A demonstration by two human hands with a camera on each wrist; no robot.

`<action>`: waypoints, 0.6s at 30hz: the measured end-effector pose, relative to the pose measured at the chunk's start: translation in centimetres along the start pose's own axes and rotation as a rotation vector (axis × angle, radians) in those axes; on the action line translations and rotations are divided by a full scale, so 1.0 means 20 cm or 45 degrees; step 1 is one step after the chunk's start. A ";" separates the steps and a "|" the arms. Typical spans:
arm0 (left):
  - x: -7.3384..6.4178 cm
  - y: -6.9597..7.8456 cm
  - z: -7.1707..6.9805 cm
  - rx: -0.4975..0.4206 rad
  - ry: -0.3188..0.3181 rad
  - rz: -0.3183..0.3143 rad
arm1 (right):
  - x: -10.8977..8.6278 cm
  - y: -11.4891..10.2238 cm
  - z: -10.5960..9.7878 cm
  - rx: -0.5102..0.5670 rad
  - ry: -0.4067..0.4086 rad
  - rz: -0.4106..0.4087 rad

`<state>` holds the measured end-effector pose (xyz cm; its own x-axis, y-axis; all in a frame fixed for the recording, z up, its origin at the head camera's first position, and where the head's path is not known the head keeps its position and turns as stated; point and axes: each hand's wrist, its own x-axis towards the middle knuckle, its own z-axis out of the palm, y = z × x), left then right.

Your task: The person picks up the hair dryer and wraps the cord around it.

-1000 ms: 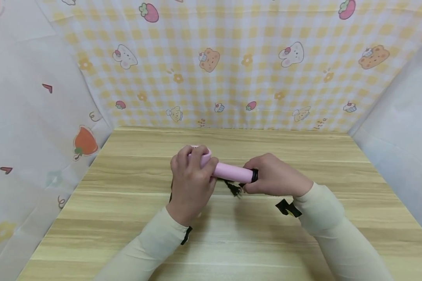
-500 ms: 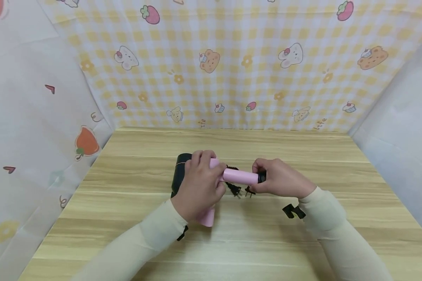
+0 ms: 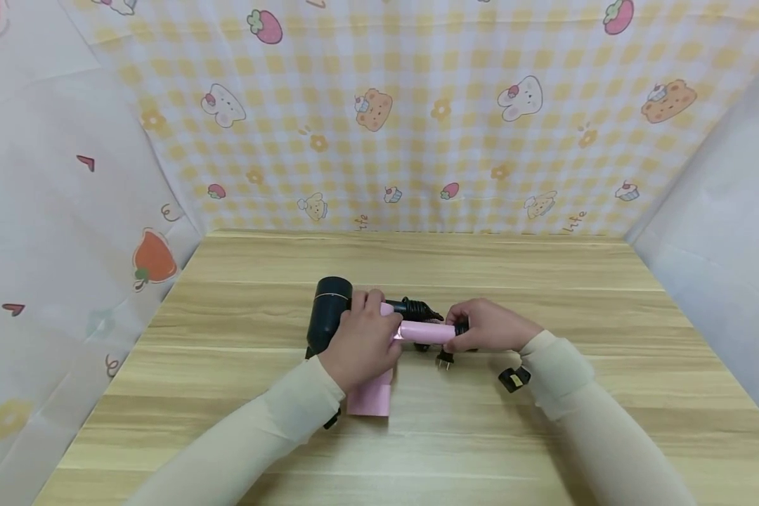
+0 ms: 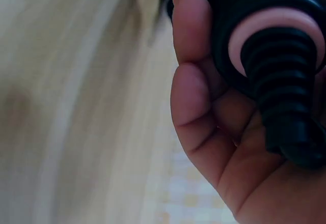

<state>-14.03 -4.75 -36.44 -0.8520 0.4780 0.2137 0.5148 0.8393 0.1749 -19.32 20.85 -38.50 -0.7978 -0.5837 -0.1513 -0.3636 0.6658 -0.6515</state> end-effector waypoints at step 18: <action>0.01 -0.06 0.05 -0.077 0.003 -0.100 | -0.02 0.02 0.01 -0.092 0.097 0.150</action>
<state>-14.88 -5.37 -37.66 -0.8896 0.4109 0.1994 0.4515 0.8569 0.2486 -19.02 21.15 -38.85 -0.8701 -0.4645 -0.1646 -0.2971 0.7609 -0.5769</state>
